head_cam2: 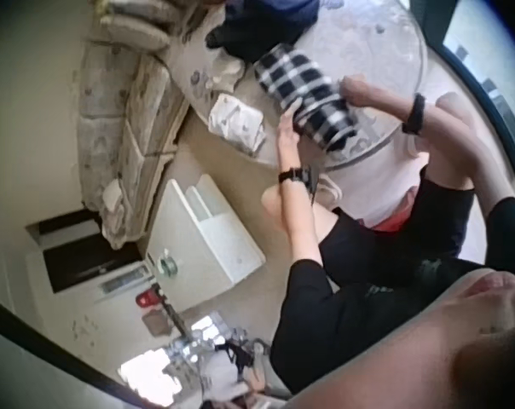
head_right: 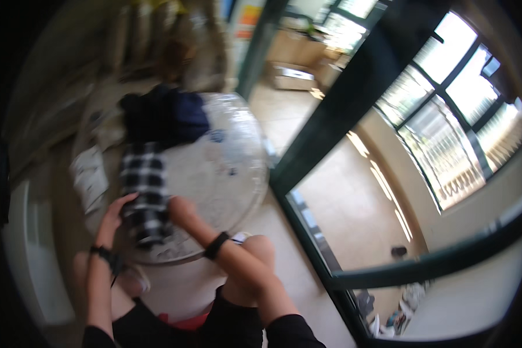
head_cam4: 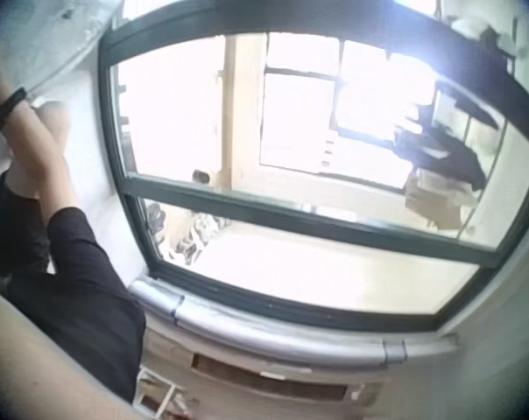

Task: Folding a white shirt, a checkered shirt, and black trousers on a round table.

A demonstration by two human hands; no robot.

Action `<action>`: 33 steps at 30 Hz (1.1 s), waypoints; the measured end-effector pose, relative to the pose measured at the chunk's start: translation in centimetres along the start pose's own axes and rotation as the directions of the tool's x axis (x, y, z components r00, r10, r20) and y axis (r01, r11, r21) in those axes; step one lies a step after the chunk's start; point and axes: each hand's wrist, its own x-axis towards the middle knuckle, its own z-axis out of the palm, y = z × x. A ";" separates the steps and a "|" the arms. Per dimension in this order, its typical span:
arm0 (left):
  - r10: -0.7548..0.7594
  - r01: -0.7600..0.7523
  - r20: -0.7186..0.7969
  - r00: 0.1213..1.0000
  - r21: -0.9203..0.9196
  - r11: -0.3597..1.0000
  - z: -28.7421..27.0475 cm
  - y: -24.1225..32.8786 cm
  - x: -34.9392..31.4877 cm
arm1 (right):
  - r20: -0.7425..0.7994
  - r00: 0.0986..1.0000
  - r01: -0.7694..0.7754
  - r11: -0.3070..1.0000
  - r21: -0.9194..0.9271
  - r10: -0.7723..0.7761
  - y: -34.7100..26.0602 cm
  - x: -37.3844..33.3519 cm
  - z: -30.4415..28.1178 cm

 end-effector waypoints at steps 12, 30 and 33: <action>-0.046 0.018 -0.162 0.986 -0.174 0.985 4.8 1.2 -2.0 | -0.038 0.997 0.070 0.992 -0.108 -0.074 -2.6 -0.7 -1.8; 0.920 -0.868 0.053 0.388 0.358 0.345 -3.0 17.4 -8.8 | -0.100 0.983 -0.177 0.946 -0.272 0.155 -7.2 0.8 0.1; 0.593 -0.595 -0.186 0.783 0.055 0.802 -8.8 18.6 -7.0 | -0.077 0.983 -0.180 0.943 -0.279 0.165 -6.9 1.5 0.4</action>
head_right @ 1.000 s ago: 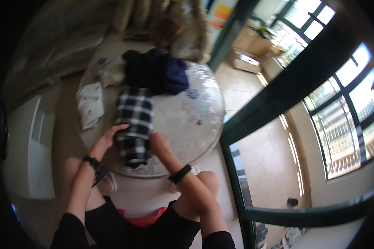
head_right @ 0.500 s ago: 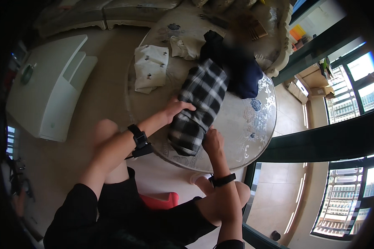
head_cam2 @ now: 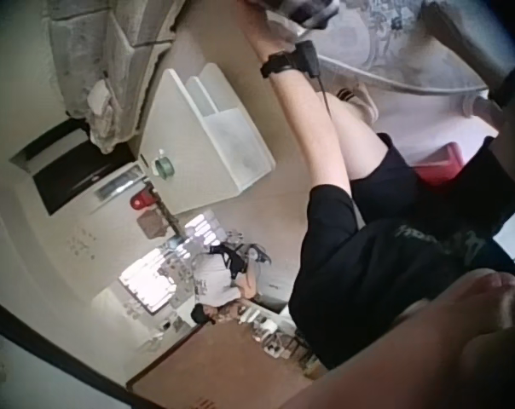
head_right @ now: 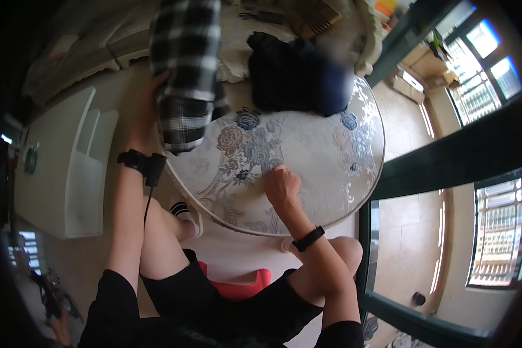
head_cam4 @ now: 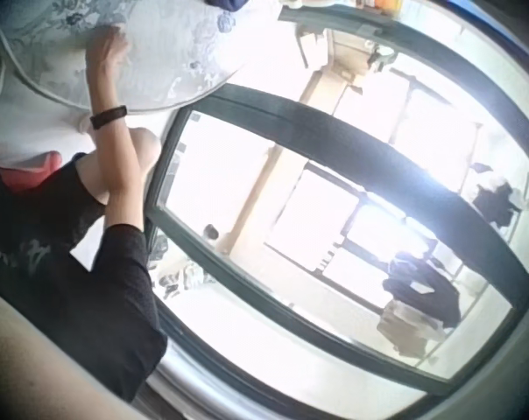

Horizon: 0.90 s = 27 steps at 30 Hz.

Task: Folding a white shirt, a checkered shirt, and black trousers on a round table.

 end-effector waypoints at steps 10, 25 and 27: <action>-0.483 0.556 -0.337 0.808 0.162 0.815 -6.0 -11.0 3.2 | -0.087 0.996 0.008 0.997 -0.076 -0.015 0.9 2.0 2.7; 0.198 0.539 -0.578 0.792 0.814 0.218 -7.5 -10.9 4.2 | -0.123 0.980 0.134 0.976 -0.173 -0.156 -3.5 0.6 2.4; 0.267 0.565 -0.562 0.783 0.822 0.073 -2.3 -10.4 3.2 | -0.119 0.984 0.111 0.978 -0.178 -0.133 -2.6 0.4 2.9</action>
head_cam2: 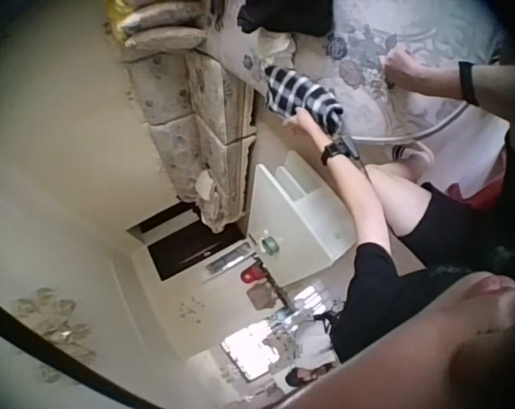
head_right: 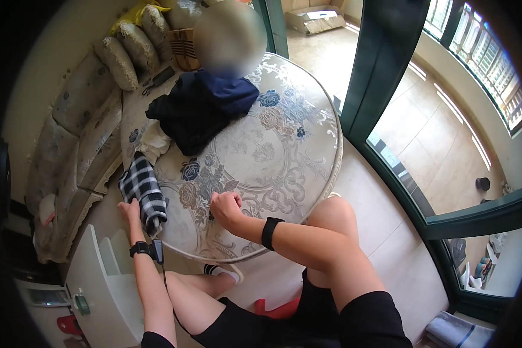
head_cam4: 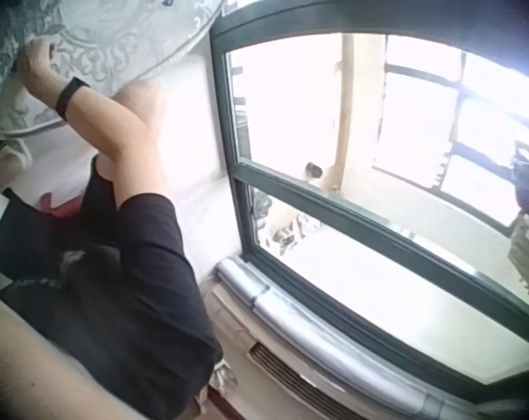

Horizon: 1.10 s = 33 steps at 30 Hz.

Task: Folding a white shirt, a checkered shirt, and black trousers on a round table.

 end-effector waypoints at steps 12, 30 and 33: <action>0.861 -0.858 -0.119 0.495 -0.221 0.464 2.1 10.9 -8.1 | -0.083 0.996 -0.024 0.995 -0.096 0.016 -2.0 -0.4 0.3; 0.823 -0.706 0.054 0.566 -0.483 0.518 7.5 14.8 -10.3 | 0.146 0.976 0.126 0.962 0.240 -0.164 -1.2 -0.7 -1.3; 0.827 -0.712 0.027 0.561 -0.495 0.498 6.1 15.5 -11.1 | 0.131 0.975 0.136 0.951 0.276 -0.177 -1.2 -0.6 -1.7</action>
